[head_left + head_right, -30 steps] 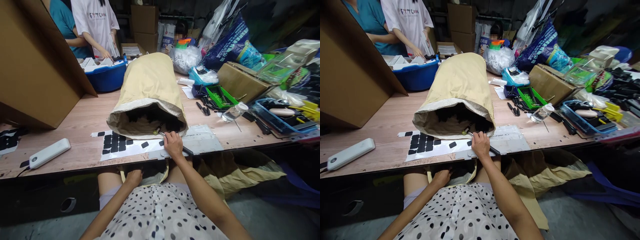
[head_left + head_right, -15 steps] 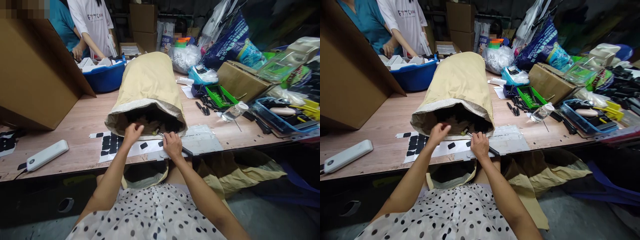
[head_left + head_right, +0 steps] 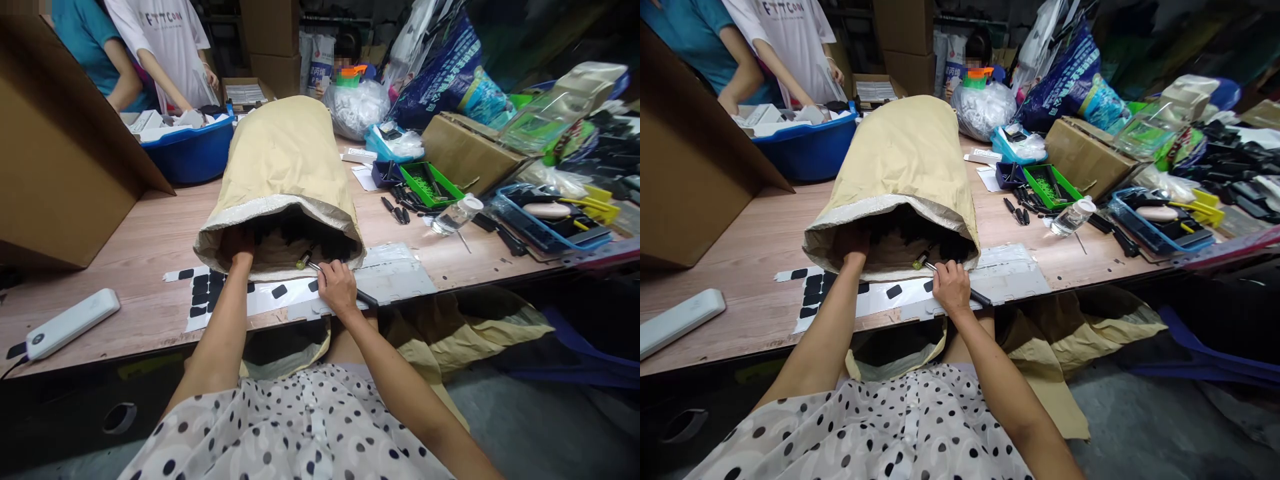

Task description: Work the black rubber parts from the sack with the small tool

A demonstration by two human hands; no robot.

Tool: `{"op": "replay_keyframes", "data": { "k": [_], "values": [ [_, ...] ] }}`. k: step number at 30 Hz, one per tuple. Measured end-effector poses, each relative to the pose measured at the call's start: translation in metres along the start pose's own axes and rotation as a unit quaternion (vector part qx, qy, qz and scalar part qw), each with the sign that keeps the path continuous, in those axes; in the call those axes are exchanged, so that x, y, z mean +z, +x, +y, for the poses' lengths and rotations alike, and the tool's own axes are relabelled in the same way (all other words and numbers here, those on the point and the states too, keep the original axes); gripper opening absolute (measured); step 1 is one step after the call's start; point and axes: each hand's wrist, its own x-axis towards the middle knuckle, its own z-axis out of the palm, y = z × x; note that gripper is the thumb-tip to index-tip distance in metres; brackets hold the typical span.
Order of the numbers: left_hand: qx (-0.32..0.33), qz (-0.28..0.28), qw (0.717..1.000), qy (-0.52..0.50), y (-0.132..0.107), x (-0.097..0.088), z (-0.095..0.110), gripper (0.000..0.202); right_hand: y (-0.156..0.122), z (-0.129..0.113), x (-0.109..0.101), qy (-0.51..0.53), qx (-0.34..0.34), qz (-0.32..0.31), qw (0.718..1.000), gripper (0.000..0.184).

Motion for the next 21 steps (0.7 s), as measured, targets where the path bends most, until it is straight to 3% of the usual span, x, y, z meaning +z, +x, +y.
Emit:
{"op": "replay_keyframes", "data": {
  "k": [3,5,7,9,13,21],
  "values": [
    [0.037,-0.018,0.999,-0.014,-0.028,-0.003,-0.010,0.025,0.000,0.001,0.001,0.001,0.002,-0.002,1.000,0.022],
    [0.118,-0.074,0.990,-0.030,-0.053,-0.003,-0.021,0.028,0.000,0.002,0.001,-0.001,0.000,-0.005,1.000,0.023],
    [0.218,-0.151,0.963,-0.049,-0.077,-0.001,-0.032,0.025,-0.001,0.002,0.002,-0.004,-0.001,-0.010,1.000,0.023],
    [0.270,-0.202,0.940,-0.056,-0.097,0.005,-0.042,0.022,-0.001,0.003,0.002,-0.008,-0.001,-0.015,1.000,0.023],
    [0.279,-0.188,0.940,-0.056,-0.116,0.018,-0.053,0.021,0.000,0.003,0.002,-0.015,0.001,-0.025,1.000,0.023],
    [0.277,-0.184,0.940,-0.080,-0.115,0.025,-0.055,0.016,-0.001,0.003,-0.014,0.044,0.003,-0.024,0.999,0.026]
  ]
}}
